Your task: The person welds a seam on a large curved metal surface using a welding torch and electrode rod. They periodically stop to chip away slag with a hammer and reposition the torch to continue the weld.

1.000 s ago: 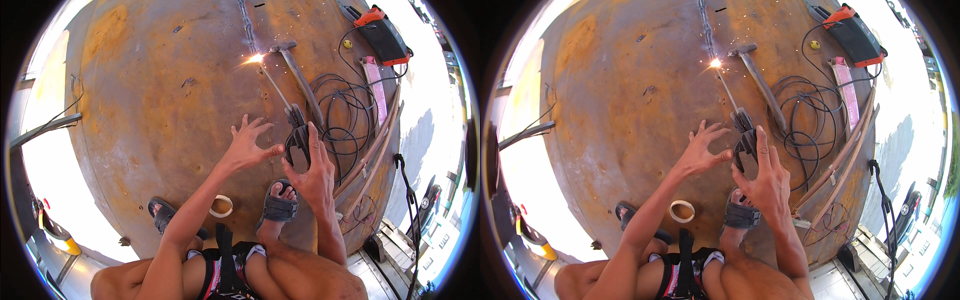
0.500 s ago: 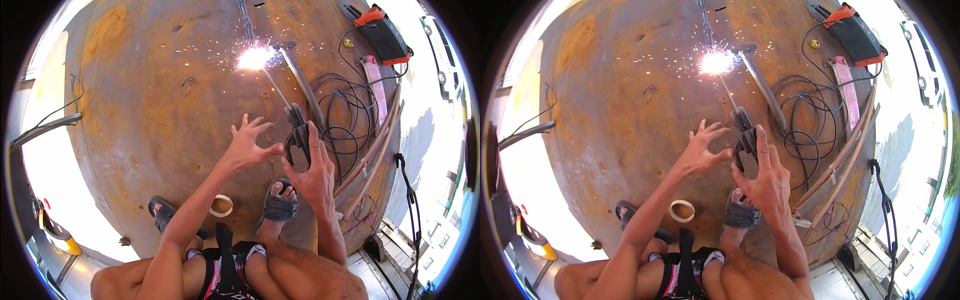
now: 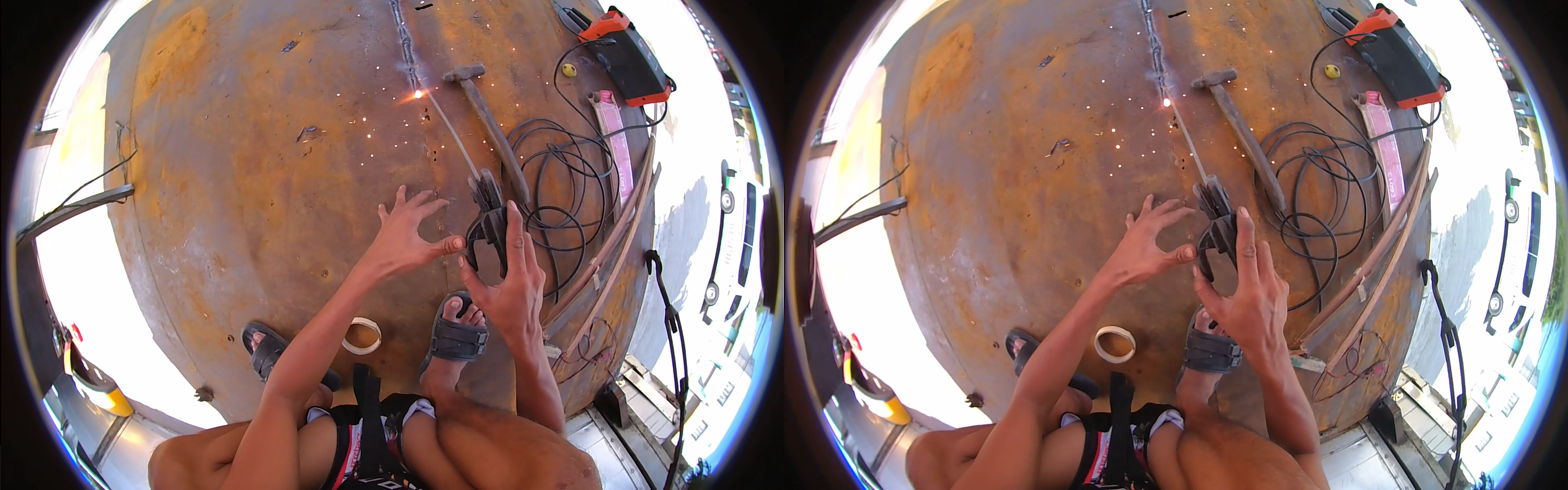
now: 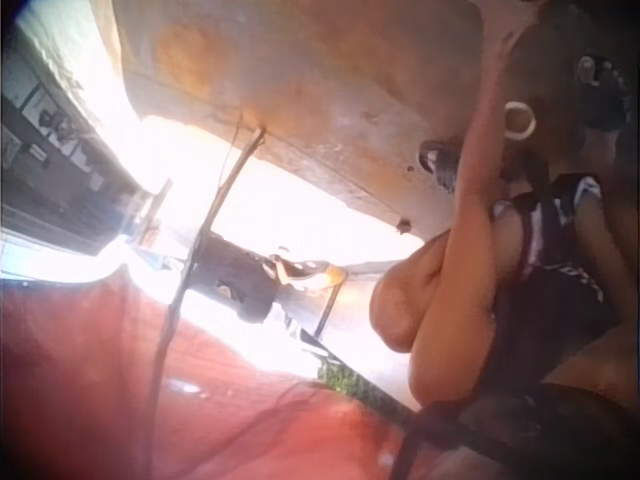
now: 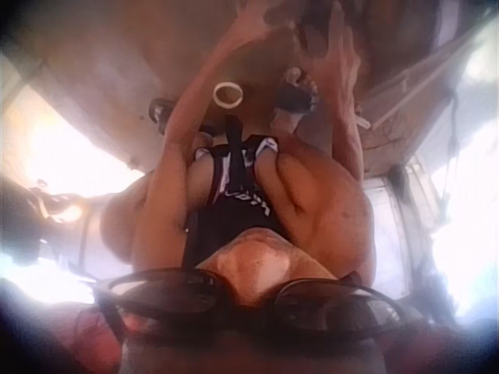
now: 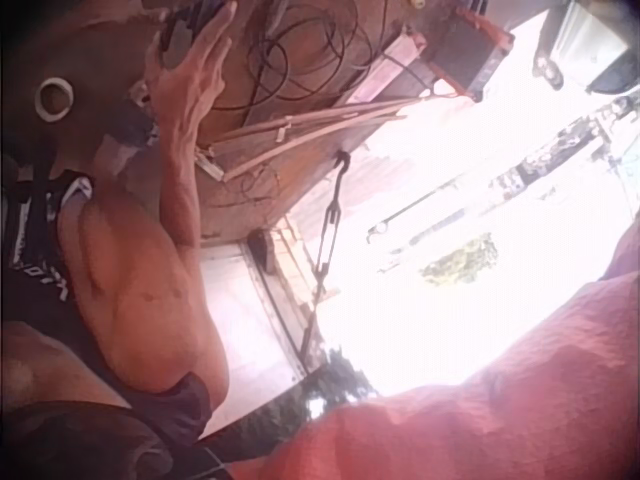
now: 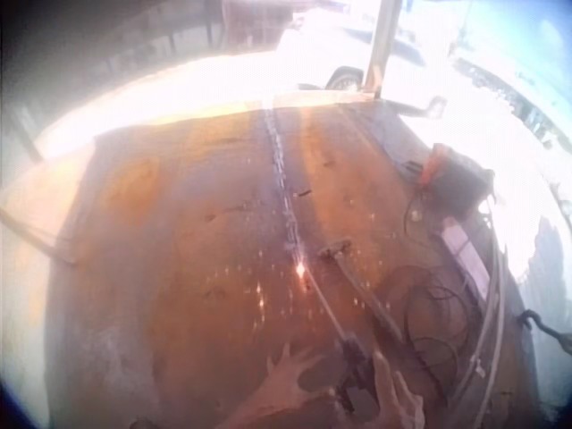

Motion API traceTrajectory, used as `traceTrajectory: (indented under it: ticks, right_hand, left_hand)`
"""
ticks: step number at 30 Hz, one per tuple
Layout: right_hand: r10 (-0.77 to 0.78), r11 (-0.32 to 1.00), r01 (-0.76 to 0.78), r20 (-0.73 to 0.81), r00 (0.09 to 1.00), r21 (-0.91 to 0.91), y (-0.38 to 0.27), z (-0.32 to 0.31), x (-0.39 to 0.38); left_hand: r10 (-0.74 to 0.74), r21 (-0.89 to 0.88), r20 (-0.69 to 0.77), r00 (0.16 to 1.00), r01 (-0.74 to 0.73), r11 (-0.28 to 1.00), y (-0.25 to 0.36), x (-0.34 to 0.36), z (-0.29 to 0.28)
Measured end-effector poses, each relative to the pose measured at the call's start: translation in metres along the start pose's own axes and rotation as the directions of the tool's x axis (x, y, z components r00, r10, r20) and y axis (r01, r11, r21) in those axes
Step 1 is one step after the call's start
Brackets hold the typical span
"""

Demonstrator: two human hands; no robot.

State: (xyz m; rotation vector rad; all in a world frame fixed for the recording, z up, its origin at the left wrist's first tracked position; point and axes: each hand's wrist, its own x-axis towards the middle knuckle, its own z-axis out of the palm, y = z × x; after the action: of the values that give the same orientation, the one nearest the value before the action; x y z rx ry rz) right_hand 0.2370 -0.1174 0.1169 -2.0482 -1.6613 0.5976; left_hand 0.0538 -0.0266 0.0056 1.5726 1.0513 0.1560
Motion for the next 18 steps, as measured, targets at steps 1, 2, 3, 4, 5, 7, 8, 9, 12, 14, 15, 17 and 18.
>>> traceTrajectory:
  ticks: [1,2,3,4,5,7,8,9,12,14,15,17,18]
  right_hand:
    - [-0.001,1.000,0.001,0.001,1.000,0.004,-0.0002,-0.0002,0.0005]
    - [-0.002,1.000,0.002,0.002,1.000,0.007,-0.0005,-0.0004,0.0009]
    - [-0.003,1.000,0.003,0.004,1.000,0.007,-0.0006,-0.0008,0.0011]
    - [-0.004,1.000,0.004,0.006,1.000,0.009,-0.0003,-0.0009,0.0011]
    - [-0.005,1.000,0.005,0.008,1.000,0.010,-0.0001,-0.0008,0.0011]
    - [0.008,1.000,-0.008,0.016,1.000,0.003,-0.0014,-0.0017,0.0009]
    - [0.015,1.000,-0.015,0.020,1.000,0.000,-0.0022,-0.0023,0.0008]
    - [0.019,1.000,-0.019,0.022,1.000,0.000,-0.0026,-0.0025,0.0010]
    - [0.027,1.000,-0.027,0.025,0.999,-0.004,-0.0036,-0.0034,0.0011]
    - [0.024,1.000,-0.024,0.027,0.999,-0.007,-0.0041,-0.0035,0.0011]
    - [0.024,1.000,-0.024,0.028,0.999,-0.004,-0.0047,-0.0039,0.0011]
    - [0.024,1.000,-0.024,0.031,0.999,0.002,-0.0058,-0.0046,0.0010]
    - [0.030,1.000,-0.031,0.036,0.999,0.008,-0.0060,-0.0045,0.0010]
  left_hand:
    - [-0.006,0.015,0.008,1.000,0.006,1.000,0.0004,-0.0002,-0.0006]
    - [-0.002,0.001,0.001,1.000,0.002,1.000,0.0011,-0.0004,-0.0007]
    - [0.001,-0.012,-0.005,1.000,-0.002,1.000,0.0018,-0.0006,-0.0007]
    - [0.004,-0.026,-0.012,1.000,-0.004,1.000,0.0016,-0.0008,-0.0004]
    - [-0.001,-0.012,-0.004,1.000,0.001,1.000,0.0013,-0.0008,-0.0004]
    - [-0.011,0.016,0.012,1.000,0.011,1.000,0.0008,-0.0006,-0.0007]
    - [-0.011,0.017,0.012,1.000,0.011,1.000,0.0008,-0.0006,-0.0008]
    - [-0.012,0.018,0.011,1.000,0.012,1.000,0.0007,-0.0007,-0.0009]
    - [-0.006,-0.003,0.003,1.000,0.006,1.000,0.0023,-0.0008,-0.0006]
    - [-0.002,-0.012,0.002,1.000,0.002,1.000,0.0025,-0.0008,-0.0007]
    - [-0.001,-0.009,0.004,1.000,0.001,1.000,0.0022,-0.0010,-0.0012]
    - [0.002,-0.010,0.008,1.000,-0.002,1.000,0.0016,-0.0015,-0.0016]
    - [0.004,-0.013,0.008,1.000,-0.004,1.000,0.0013,-0.0019,-0.0018]
